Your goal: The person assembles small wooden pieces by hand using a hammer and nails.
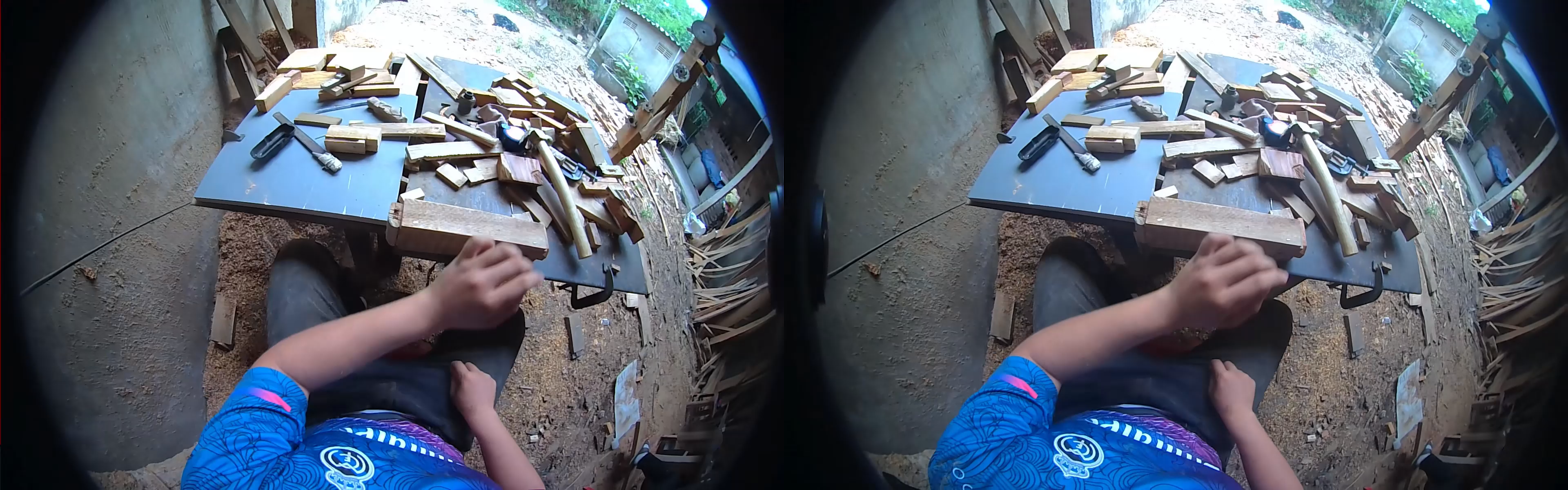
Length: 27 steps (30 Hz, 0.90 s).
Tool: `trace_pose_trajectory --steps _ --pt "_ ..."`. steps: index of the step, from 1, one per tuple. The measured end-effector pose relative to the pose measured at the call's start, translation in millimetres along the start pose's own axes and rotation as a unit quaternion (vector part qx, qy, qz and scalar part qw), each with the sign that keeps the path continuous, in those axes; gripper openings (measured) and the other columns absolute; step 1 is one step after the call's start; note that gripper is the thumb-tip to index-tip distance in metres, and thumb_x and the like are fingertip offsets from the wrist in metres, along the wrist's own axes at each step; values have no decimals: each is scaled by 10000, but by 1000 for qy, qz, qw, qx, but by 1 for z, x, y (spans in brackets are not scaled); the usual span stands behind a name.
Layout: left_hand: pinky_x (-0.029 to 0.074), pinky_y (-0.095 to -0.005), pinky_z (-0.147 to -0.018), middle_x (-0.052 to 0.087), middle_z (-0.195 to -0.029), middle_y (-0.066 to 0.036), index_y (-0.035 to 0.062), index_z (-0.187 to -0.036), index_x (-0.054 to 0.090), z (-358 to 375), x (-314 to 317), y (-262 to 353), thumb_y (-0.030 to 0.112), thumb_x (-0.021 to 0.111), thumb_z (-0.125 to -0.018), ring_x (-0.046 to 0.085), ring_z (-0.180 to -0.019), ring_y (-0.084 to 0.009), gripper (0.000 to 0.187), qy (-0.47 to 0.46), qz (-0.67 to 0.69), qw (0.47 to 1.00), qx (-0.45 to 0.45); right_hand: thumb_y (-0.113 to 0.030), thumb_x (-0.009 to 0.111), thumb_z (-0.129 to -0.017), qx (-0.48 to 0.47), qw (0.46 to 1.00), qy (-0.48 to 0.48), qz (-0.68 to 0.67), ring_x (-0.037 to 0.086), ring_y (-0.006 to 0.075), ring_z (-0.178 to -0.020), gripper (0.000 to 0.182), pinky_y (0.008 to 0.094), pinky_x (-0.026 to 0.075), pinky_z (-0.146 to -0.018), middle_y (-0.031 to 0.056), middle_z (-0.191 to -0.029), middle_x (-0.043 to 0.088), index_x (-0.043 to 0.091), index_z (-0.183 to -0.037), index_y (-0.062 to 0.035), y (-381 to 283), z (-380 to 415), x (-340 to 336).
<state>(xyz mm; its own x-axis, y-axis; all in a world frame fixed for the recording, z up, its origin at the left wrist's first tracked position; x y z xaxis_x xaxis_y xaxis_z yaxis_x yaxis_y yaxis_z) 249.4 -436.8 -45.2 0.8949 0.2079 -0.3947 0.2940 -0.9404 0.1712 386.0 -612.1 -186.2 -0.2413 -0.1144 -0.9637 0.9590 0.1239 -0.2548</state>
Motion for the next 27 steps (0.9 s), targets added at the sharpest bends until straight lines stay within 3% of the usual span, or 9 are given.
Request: trace_pose_trajectory --steps 3,5,7,10,13,15,17,23,27 --pt "547 -370 -704 667 -906 -36 94 -1107 678 85 -18 17 129 727 -832 694 -832 -212 281 -138 150 977 -61 -180 606 -920 48 996 -64 36 720 369 -732 129 505 579 -671 119 -824 704 696 -987 -118 -6 -8 -9" --pt "596 -437 -768 738 -987 -113 113 -1124 705 144 -9 18 164 662 -940 730 -893 -324 196 -249 254 901 -248 -188 600 -913 43 976 -196 84 732 385 -800 147 511 587 -711 146 -858 736 722 -951 -115 -15 -10 -11" --pt "586 -426 -787 737 -1022 -119 91 -1141 707 173 -10 18 209 681 -954 726 -895 -312 222 -303 315 854 -281 -214 616 -905 22 962 -259 84 729 390 -805 158 517 583 -720 156 -844 736 742 -936 -124 -28 3 -17" --pt "567 -443 -836 698 -1096 -125 96 -1116 708 180 -3 24 329 757 -888 696 -990 -335 330 -486 310 786 -224 -260 652 -891 -4 940 -341 10 727 389 -802 180 519 575 -722 169 -834 736 777 -940 -139 -37 24 -38" --pt "565 -464 -826 658 -1048 -134 59 -1068 677 184 2 47 387 798 -837 677 -988 -344 420 -501 263 810 -155 -235 723 -877 -33 931 -351 -90 721 335 -735 183 474 556 -668 165 -824 730 788 -1002 -119 -27 23 -79" --pt "565 -462 -829 631 -1023 -130 57 -1045 659 186 2 59 437 817 -801 663 -997 -337 479 -471 240 833 -163 -187 723 -898 132 966 -83 -207 700 318 -706 138 443 558 -688 139 -780 713 771 -974 -82 -19 16 -99" --pt "565 -456 -842 629 -1029 -125 55 -1028 649 192 8 65 459 816 -785 656 -1018 -331 500 -466 233 840 -155 -118 715 -899 146 979 101 -99 656 302 -677 66 422 536 -676 105 -739 673 744 -934 -70 -3 0 -103" --pt "579 -450 -800 644 -1001 -139 36 -984 657 190 14 63 350 792 -827 670 -972 -333 376 -444 204 847 -210 -120 683 -862 84 952 294 4 648 293 -785 55 425 527 -715 69 -815 666 692 -915 -109 25 -38 -20" --pt "575 -467 -752 640 -937 -137 48 -955 652 189 20 55 325 748 -875 675 -887 -338 304 -471 246 831 -166 -132 675 -838 132 947 290 -32 649 289 -792 49 424 532 -713 61 -828 671 678 -884 -118 23 -47 -28"
Point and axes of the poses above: each hand's wrist, its own z-axis away from the middle knuckle, its own x-axis out of the palm, y = z × x, the point moved 1 cm from there along -z, towards the middle knuckle
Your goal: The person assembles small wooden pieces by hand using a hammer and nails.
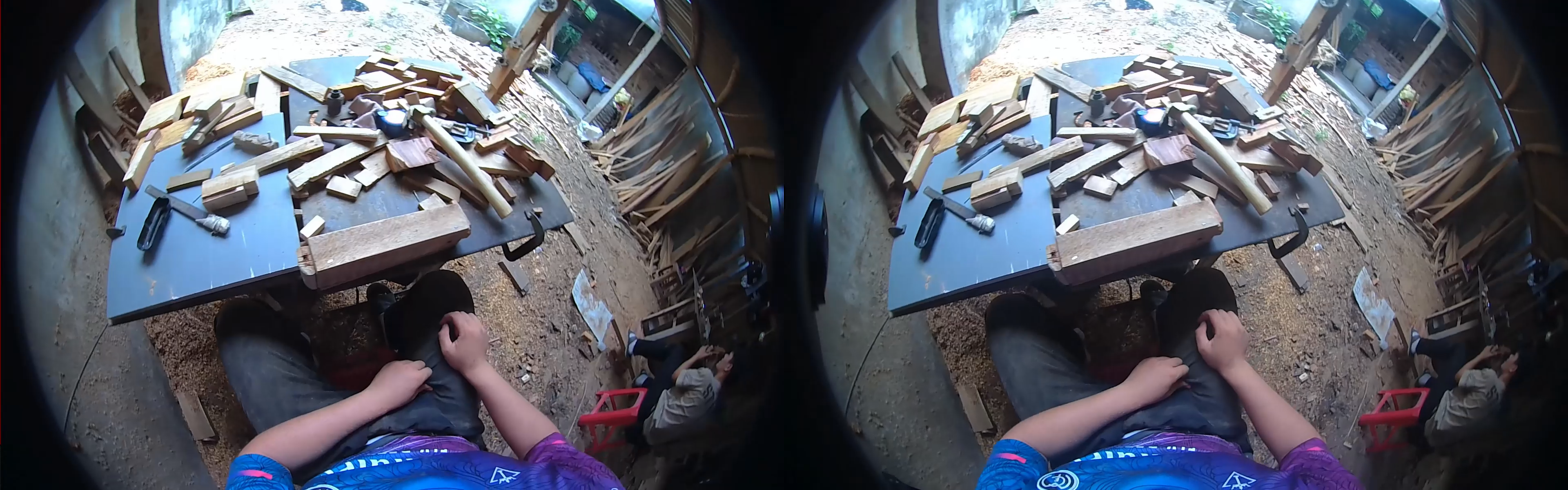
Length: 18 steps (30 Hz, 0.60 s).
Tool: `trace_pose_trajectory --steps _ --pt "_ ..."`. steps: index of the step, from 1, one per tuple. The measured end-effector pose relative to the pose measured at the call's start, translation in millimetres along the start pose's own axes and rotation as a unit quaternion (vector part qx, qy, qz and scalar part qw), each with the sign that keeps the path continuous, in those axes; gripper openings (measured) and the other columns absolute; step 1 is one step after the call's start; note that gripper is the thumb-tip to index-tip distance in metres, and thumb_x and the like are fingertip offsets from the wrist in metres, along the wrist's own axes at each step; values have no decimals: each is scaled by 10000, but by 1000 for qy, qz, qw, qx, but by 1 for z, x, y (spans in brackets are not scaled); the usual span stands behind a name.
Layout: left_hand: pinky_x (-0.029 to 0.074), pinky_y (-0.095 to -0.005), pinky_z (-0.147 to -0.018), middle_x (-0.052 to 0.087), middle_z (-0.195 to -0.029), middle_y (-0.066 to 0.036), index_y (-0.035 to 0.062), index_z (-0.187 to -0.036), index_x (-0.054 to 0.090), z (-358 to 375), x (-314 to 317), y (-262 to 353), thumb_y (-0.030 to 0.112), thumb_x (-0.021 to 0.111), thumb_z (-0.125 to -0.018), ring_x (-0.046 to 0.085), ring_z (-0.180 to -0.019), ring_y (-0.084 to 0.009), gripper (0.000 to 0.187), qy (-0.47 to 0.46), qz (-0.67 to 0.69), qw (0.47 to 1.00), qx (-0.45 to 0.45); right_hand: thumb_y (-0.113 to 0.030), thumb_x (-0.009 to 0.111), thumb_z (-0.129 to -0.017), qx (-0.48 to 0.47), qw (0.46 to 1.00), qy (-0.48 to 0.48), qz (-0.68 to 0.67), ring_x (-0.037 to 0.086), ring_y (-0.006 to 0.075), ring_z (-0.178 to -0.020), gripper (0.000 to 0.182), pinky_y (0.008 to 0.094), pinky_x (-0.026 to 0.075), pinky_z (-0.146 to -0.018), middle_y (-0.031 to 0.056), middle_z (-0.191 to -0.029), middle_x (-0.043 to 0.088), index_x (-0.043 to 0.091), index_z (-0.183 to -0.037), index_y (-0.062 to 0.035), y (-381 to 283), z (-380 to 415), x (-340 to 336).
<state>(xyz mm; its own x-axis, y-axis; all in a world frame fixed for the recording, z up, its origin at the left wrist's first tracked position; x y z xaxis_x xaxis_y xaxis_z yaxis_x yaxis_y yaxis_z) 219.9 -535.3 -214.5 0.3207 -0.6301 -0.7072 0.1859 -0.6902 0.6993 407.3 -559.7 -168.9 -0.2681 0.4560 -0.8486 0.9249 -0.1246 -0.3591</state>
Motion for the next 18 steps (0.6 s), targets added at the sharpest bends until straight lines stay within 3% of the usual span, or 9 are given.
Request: trace_pose_trajectory --steps 2,6,9,12,16,18 --pt "557 -469 -698 626 -870 -124 60 -924 640 1 5 -1 308 736 -903 669 -823 -340 267 42 16 998 43 -136 675 -826 -11 1000 -1 -18 650 287 -804 49 422 536 -710 56 -844 674 668 -872 -120 2 3 -3" --pt "548 -458 -688 612 -858 -132 53 -915 635 5 -10 8 270 731 -919 662 -815 -341 237 31 52 994 92 -118 676 -819 -3 999 30 -20 635 290 -776 44 410 529 -714 59 -821 661 664 -861 -119 3 13 -14" --pt "537 -449 -689 610 -861 -145 22 -955 644 11 -25 21 205 722 -946 653 -800 -350 199 37 175 978 109 -109 676 -817 23 999 29 -16 620 291 -757 44 400 518 -708 64 -819 655 662 -857 -118 -7 18 -30" --pt "547 -425 -730 634 -903 -156 10 -994 652 20 -21 16 223 707 -965 671 -830 -349 222 40 239 967 75 -108 675 -816 22 1000 -5 -17 611 287 -744 39 394 505 -692 66 -811 648 662 -851 -116 -15 15 -34" --pt "540 -464 -807 648 -955 -166 31 -1052 618 18 -6 -2 294 671 -987 672 -912 -378 276 21 196 980 -14 -109 681 -805 12 1000 18 -13 596 280 -716 41 392 490 -670 63 -775 630 661 -840 -117 -7 7 -12" --pt "534 -476 -840 651 -993 -165 62 -1071 618 14 -7 -11 364 707 -954 666 -953 -375 336 -51 190 979 -57 -116 698 -790 7 1000 6 6 601 284 -734 73 393 497 -686 62 -815 656 666 -855 -114 -1 4 -8"
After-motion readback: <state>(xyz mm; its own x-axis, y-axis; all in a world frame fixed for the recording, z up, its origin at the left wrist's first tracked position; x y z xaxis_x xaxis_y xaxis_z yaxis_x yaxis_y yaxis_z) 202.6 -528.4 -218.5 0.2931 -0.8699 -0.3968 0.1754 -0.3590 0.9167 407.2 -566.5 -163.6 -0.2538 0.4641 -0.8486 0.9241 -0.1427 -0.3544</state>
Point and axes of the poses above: each hand's wrist, its own z-axis away from the middle knuckle, its own x-axis out of the palm, y = z × x, the point moved 1 cm from there along -z, towards the middle knuckle
